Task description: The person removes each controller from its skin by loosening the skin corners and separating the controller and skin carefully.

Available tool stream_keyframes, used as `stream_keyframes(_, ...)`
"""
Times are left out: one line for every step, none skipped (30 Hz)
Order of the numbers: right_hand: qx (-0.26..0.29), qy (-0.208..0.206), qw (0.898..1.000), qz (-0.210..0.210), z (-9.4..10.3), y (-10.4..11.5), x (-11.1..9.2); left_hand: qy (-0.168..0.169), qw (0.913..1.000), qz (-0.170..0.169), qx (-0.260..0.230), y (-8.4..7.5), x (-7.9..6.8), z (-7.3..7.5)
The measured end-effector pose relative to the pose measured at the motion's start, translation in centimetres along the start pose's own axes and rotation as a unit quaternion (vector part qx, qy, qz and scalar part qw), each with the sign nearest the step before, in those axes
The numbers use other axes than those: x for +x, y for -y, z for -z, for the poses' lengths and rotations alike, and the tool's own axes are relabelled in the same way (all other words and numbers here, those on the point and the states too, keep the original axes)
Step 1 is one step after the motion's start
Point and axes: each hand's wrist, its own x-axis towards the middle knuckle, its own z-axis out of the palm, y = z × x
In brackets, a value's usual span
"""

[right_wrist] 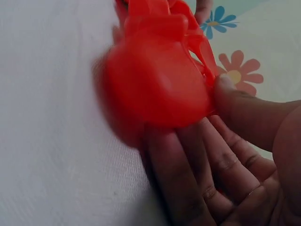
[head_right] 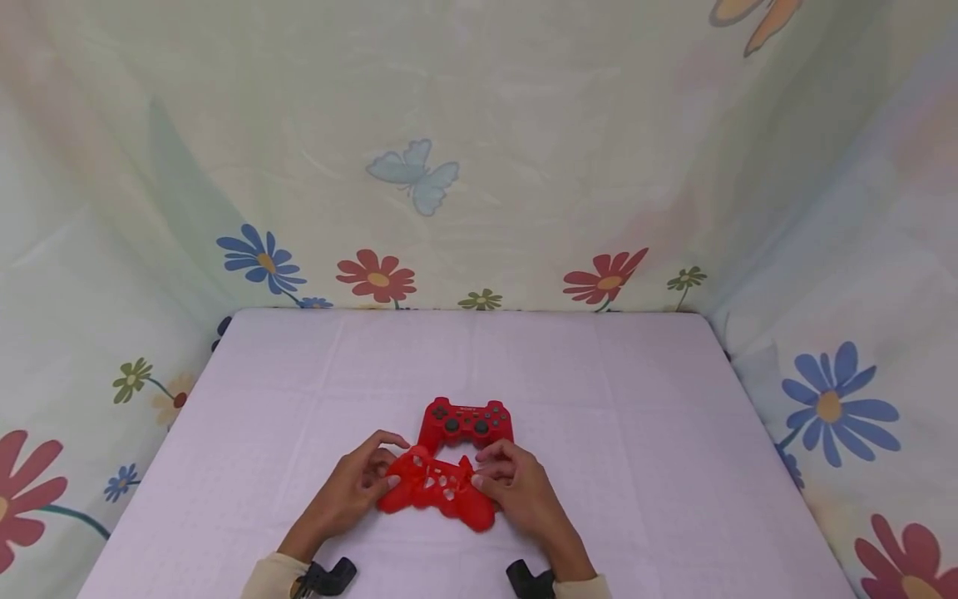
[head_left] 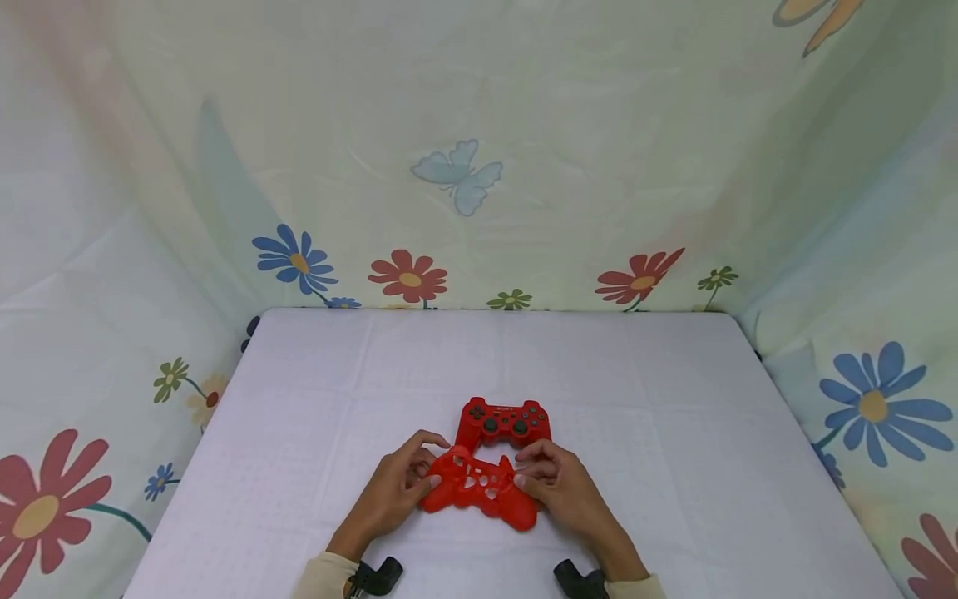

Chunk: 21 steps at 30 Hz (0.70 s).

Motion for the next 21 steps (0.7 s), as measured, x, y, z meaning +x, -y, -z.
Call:
stream_keyframes(0.001, -0.006, 1.0, 0.005, 0.0, 0.0, 0.0, -0.004, 1.0, 0.004, -0.001, 0.1, -0.1, 0.1)
stream_keyframes(0.007, -0.011, 1.0, 0.008, 0.0, 0.0, -0.1, -0.008, 0.9999, 0.007, -0.003, 0.1, -0.1, 0.2)
stream_keyframes(0.017, -0.017, 1.0, 0.013, -0.1, 0.0, -0.1, -0.009, 0.9999, 0.01, -0.003, 0.2, -0.2, 0.3)
stream_keyframes(0.026, -0.021, 0.999, 0.018, -0.1, 0.0, -0.1, -0.008, 0.9999, 0.013, -0.007, 0.2, -0.2, 0.4)
stream_keyframes(0.033, -0.026, 0.999, 0.025, -0.2, 0.0, -0.1, -0.005, 0.9998, 0.015, -0.008, 0.2, -0.3, 0.4)
stream_keyframes(0.038, -0.03, 0.998, 0.03, -0.3, 0.0, -0.1, -0.001, 0.9998, 0.018, -0.008, 0.2, -0.3, 0.4)
stream_keyframes(0.04, -0.033, 0.998, 0.035, -0.4, 0.1, -0.1, 0.003, 0.9998, 0.019, -0.009, 0.1, -0.3, 0.4)
stream_keyframes(0.042, -0.034, 0.998, 0.039, -0.5, 0.2, -0.1, 0.005, 0.9998, 0.017, -0.004, 0.0, -0.2, 0.5)
stream_keyframes(0.041, -0.036, 0.998, 0.042, -0.6, 0.2, -0.1, 0.003, 0.9999, 0.013, 0.003, -0.2, -0.2, 0.4)
stream_keyframes(0.039, -0.036, 0.998, 0.045, -0.7, 0.3, -0.1, -0.002, 0.9999, 0.007, 0.014, -0.5, -0.1, 0.4)
stream_keyframes(0.037, -0.037, 0.997, 0.048, -0.8, 0.3, 0.0, -0.009, 0.9996, -0.001, 0.027, -0.8, 0.0, 0.4)
stream_keyframes(0.034, -0.037, 0.997, 0.052, -0.8, 0.3, 0.0, -0.017, 0.999, -0.012, 0.041, -1.1, 0.2, 0.3)
stream_keyframes(0.032, -0.037, 0.997, 0.055, -0.9, 0.3, 0.0, -0.025, 0.998, -0.023, 0.054, -1.5, 0.4, 0.2)
stream_keyframes(0.03, -0.038, 0.997, 0.059, -0.9, 0.4, 0.0, -0.032, 0.9966, -0.038, 0.066, -1.9, 0.7, 0.1)
stream_keyframes(0.031, -0.038, 0.997, 0.064, -0.9, 0.3, 0.0, -0.034, 0.9955, -0.051, 0.072, -2.3, 1.0, -0.1)
stream_keyframes(0.033, -0.038, 0.996, 0.068, -0.9, 0.3, -0.1, -0.032, 0.9942, -0.066, 0.079, -2.6, 1.3, -0.3)
stream_keyframes(0.036, -0.037, 0.996, 0.073, -0.9, 0.3, -0.1, -0.027, 0.9929, -0.082, 0.083, -3.0, 1.7, -0.5)
stream_keyframes(0.04, -0.037, 0.996, 0.077, -0.9, 0.2, -0.1, -0.02, 0.9914, -0.095, 0.087, -3.3, 2.1, -0.7)
stream_keyframes(0.043, -0.038, 0.995, 0.081, -0.9, 0.1, -0.1, -0.013, 0.9899, -0.106, 0.093, -3.6, 2.5, -1.0)
stream_keyframes(0.048, -0.039, 0.995, 0.083, -1.0, 0.1, -0.1, -0.005, 0.9881, -0.115, 0.101, -3.8, 2.9, -1.2)
stream_keyframes(0.054, -0.04, 0.994, 0.084, -1.0, 0.0, -0.1, 0.002, 0.9866, -0.12, 0.111, -4.0, 3.3, -1.4)
